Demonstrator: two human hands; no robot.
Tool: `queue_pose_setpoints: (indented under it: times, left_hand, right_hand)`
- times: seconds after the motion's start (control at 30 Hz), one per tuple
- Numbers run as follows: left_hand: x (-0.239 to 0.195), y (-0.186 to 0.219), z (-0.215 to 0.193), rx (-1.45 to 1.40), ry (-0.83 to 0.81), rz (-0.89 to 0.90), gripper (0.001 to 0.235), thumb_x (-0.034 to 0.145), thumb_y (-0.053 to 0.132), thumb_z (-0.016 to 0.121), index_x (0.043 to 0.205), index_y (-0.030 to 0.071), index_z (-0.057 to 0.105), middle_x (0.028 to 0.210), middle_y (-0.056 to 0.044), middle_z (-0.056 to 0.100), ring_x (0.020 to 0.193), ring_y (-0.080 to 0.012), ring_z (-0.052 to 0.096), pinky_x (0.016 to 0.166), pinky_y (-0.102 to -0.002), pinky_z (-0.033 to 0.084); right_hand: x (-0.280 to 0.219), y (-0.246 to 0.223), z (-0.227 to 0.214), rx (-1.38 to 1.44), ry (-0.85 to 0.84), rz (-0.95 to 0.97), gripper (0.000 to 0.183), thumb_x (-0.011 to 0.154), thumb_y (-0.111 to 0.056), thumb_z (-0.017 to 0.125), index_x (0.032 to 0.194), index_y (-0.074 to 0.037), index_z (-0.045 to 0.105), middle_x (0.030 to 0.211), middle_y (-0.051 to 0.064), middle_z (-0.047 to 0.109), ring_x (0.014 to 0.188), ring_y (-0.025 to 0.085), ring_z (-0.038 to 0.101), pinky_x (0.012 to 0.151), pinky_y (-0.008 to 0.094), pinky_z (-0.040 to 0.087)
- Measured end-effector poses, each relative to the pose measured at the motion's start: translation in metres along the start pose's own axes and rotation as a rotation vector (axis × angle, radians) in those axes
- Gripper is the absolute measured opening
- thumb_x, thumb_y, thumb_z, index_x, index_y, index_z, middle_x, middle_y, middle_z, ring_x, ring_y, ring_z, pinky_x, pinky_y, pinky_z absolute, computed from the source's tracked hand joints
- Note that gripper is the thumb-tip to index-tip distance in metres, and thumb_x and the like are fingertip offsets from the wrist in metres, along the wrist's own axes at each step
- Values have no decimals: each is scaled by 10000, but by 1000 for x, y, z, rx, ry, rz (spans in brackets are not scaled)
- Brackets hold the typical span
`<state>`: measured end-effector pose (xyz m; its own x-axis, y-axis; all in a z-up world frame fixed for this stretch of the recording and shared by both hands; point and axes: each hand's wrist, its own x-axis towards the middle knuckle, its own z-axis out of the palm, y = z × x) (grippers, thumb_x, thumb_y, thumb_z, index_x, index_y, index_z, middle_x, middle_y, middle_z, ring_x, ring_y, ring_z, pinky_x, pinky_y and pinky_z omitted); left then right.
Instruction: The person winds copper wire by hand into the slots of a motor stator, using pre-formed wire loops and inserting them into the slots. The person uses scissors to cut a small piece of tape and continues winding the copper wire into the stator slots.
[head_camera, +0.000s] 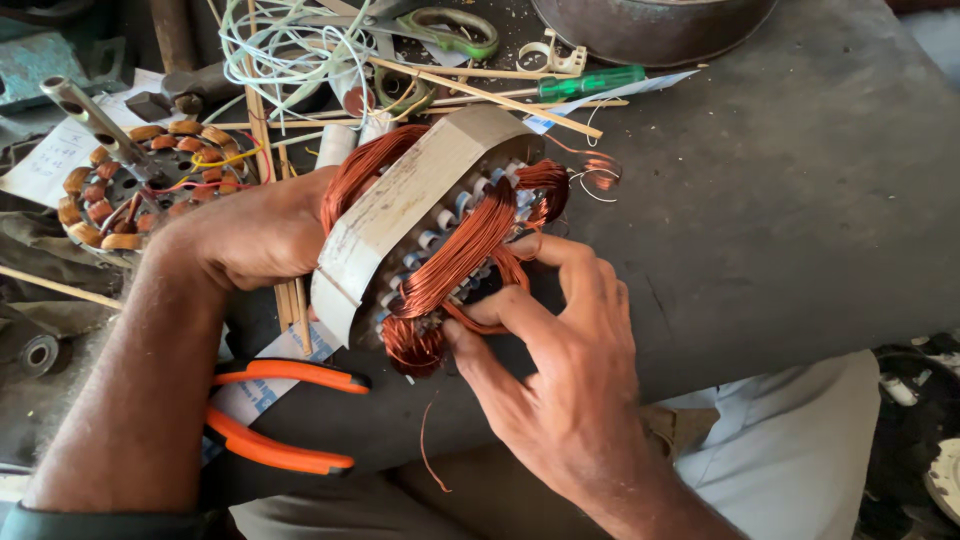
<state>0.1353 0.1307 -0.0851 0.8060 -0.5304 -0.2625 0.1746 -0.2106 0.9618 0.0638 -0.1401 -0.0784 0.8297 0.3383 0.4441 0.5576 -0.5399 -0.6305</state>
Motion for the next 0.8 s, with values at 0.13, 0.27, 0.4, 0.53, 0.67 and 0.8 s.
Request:
queue_pose_setpoints:
  times: [0.13,0.27,0.4,0.53,0.67,0.8]
  left_hand:
    - [0,-5,-1,-57,-32,-49,788,769,57,783,1496,21,482,1337,-116,695,1143,-170,639,952,-345,561]
    - [0,-6,-5,-183,-85,-69,677,817,11,806,1453,-49,581,1283,-161,726,1073,-207,660,887,-388,571]
    - [3,-5,-6,-157,-64,-60,642,766,19,793,1375,-23,593,1268,-105,723,1091,-161,668,943,-349,573]
    - [3,-5,-6,-138,-107,-5,617,807,34,779,1389,-41,590,1293,-124,719,1114,-164,659,969,-337,559]
    - [-2,-6,-7,-67,-6,-36,573,802,37,703,1362,-47,619,1258,-147,745,1073,-174,687,915,-342,574]
    - [-3,-6,-5,-146,45,-87,595,760,14,664,1352,-26,612,1238,-141,745,1047,-175,709,881,-340,592]
  right_hand:
    - [-1,-1,0,16,4,-8,172,850,-252,834,876,-116,731,1287,133,565,1198,327,543,1020,495,418]
    - [1,-1,4,2,-3,16,205,798,-263,859,811,-111,723,1256,115,576,1165,318,552,988,495,418]
    - [2,-2,6,-16,4,33,266,749,-281,891,780,-106,693,1236,99,584,1134,311,565,966,488,426]
    - [2,-2,6,-8,18,43,301,751,-293,897,877,-105,698,1217,94,587,1136,300,579,971,477,435]
    - [-1,-1,3,-10,11,-20,268,809,-261,874,976,-111,729,1251,110,584,1160,305,572,982,474,433]
    - [-3,1,2,-7,11,-35,244,842,-246,858,1011,-113,742,1275,121,582,1157,306,570,971,460,444]
